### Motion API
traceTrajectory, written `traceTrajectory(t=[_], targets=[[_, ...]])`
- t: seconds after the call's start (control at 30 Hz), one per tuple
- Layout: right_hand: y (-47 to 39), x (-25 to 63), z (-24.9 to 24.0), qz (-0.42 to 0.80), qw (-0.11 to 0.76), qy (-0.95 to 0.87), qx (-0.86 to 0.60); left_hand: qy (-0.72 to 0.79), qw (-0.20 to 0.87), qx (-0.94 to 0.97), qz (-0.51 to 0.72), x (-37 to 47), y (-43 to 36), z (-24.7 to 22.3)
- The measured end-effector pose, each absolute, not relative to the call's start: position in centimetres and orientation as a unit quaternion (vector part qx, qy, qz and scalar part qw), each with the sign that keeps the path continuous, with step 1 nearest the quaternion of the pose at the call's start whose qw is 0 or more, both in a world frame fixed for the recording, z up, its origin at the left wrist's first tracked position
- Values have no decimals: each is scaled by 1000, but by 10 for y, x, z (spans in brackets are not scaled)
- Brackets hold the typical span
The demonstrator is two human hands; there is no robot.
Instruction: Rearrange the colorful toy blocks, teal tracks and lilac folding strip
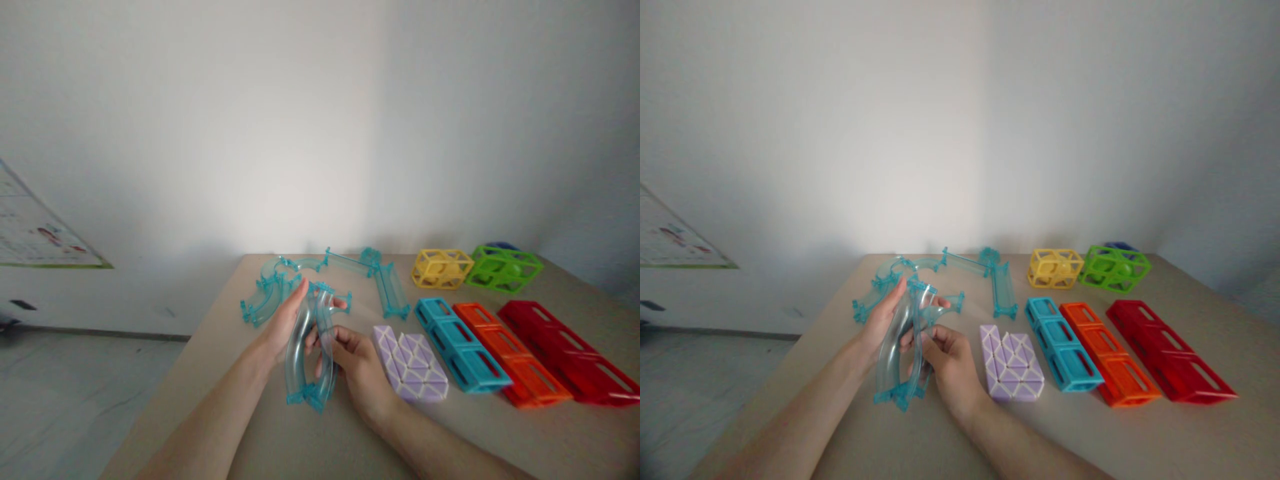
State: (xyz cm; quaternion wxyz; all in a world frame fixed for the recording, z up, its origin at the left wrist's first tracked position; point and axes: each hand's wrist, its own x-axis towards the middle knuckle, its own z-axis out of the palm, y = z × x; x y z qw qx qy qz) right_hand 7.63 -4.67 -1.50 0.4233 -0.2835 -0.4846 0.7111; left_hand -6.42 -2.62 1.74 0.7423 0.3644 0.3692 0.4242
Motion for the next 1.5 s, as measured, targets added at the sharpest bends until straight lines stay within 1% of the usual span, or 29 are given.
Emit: traceTrajectory(t=[0.23,0.6,0.7,0.83,0.9,1.03,1.23,1.4,1.5], targets=[[-47,77,-17,720,435,-449,-302,411,704,354,459,-64,-24,21],[-50,77,-13,718,437,-452,-298,407,699,344,477,-60,-27,28],[-50,77,-14,708,459,-452,-289,385,696,350,494,-62,-24,23],[-48,80,-18,685,503,-448,-277,321,674,353,564,-71,-17,19],[-47,82,-21,685,515,-441,-268,285,684,342,578,-76,-16,21],[-46,83,-24,687,531,-426,-254,248,713,333,565,-80,-15,23],[-47,81,-20,698,532,-410,-247,288,715,306,559,-77,-17,22],[-47,81,-17,706,527,-405,-245,284,730,249,569,-76,-16,20],[-48,82,-15,702,526,-409,-253,295,725,255,568,-75,-15,20]])
